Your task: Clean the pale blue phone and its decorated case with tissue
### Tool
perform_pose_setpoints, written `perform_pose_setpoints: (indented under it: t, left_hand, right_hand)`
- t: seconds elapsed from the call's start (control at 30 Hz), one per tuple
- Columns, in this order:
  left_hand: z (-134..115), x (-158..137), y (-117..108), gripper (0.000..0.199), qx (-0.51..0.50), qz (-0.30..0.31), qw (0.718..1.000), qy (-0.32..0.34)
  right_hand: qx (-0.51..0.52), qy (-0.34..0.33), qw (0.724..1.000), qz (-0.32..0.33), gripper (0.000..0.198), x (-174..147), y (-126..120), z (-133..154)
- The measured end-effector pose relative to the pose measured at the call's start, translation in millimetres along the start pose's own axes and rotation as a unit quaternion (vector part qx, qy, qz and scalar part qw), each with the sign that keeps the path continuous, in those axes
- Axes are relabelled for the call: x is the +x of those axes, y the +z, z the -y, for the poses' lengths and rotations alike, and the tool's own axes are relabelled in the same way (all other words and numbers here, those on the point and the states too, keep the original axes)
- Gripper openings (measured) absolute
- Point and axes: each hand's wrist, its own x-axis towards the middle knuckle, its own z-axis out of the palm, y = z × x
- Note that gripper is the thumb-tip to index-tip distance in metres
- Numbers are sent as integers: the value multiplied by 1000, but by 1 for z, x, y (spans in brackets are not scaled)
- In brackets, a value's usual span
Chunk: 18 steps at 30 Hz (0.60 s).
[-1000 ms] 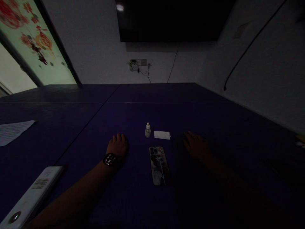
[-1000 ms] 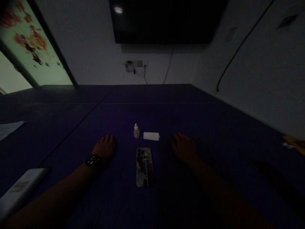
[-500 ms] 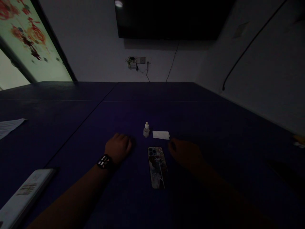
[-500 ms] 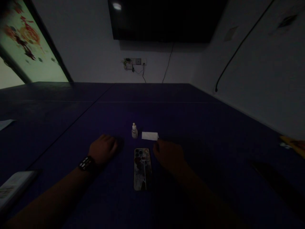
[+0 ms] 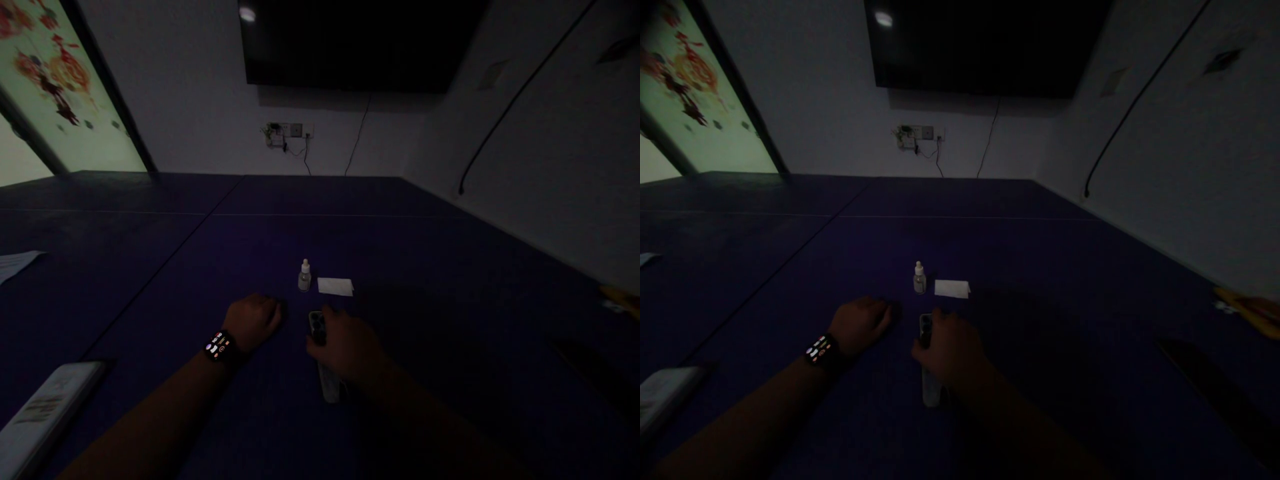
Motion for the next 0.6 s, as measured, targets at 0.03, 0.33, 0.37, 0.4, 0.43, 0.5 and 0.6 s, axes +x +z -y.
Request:
perform_pose_setpoints:
  t: [0.03, 0.33, 0.37, 0.4, 0.43, 0.5, 0.6]
  left_hand:
    - [-1, 0, 0, 49, -1, 1, 1000, 3]
    - [-2, -1, -3, 50, -10, 18, 1000, 18]
    - [-2, -1, -3, 50, -16, 21, 999, 20]
    - [-2, -1, -3, 49, -27, 23, 999, 21]
    - [-3, -2, -3, 48, -45, 20, 999, 21]
    - [-6, -4, -4, 47, -110, 9, 994, 24]
    - [-14, -7, -5, 46, -297, -19, 955, 12]
  right_hand:
    - [23, -4, 1000, 1, 45, 1, -3, -3]
    - [330, -16, 944, -4, 47, 13, -13, -36]
    - [376, -15, 927, -3, 49, 15, -9, -37]
    - [433, -15, 901, 1, 51, 16, -6, -37]
    - [487, -15, 873, 9, 51, 18, -2, -35]
    - [600, -11, 799, 45, 53, 19, 4, -30]
    - [745, 8, 655, 126, 63, 20, 11, -20]
